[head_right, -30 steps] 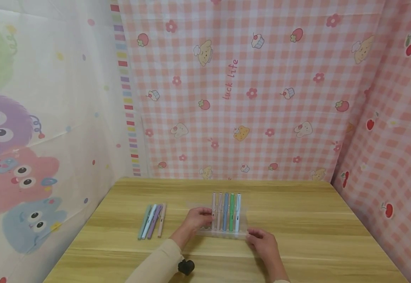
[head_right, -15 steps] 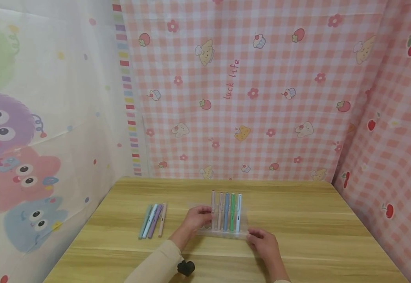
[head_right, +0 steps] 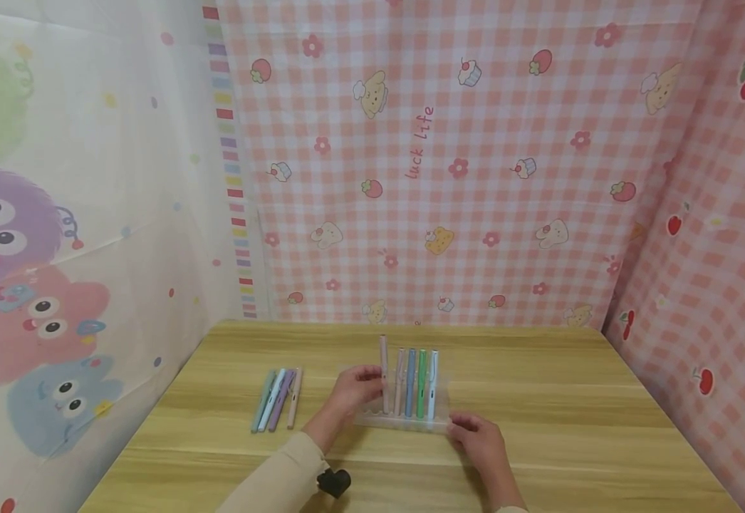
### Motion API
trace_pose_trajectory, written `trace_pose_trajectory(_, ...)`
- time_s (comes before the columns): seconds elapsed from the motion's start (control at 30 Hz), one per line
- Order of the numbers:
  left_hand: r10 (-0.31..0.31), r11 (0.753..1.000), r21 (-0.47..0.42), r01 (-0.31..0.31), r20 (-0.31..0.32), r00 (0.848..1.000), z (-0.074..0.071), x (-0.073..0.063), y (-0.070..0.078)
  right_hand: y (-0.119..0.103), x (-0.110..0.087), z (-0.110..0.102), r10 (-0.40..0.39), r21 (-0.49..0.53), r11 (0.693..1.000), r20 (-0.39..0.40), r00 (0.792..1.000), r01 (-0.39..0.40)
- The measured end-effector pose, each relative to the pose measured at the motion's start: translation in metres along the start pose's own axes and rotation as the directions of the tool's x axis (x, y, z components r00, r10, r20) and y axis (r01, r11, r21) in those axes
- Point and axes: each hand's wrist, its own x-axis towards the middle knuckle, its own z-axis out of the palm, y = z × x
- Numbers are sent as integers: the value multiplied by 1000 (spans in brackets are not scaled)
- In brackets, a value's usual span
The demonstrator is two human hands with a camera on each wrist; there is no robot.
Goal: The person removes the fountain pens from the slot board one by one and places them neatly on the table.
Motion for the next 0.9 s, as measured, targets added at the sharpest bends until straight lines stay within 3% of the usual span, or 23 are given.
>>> trace_pose_trajectory(0.37,-8,999,-37,9,26,1000,-5,3,10,0,0,0,1,4,1000,1,1000,-1)
trace_pose_trajectory(0.9,10,998,-66,-10,5,1000,-22,7,24,0,2,0,28,10,1000,-2,1000,-28)
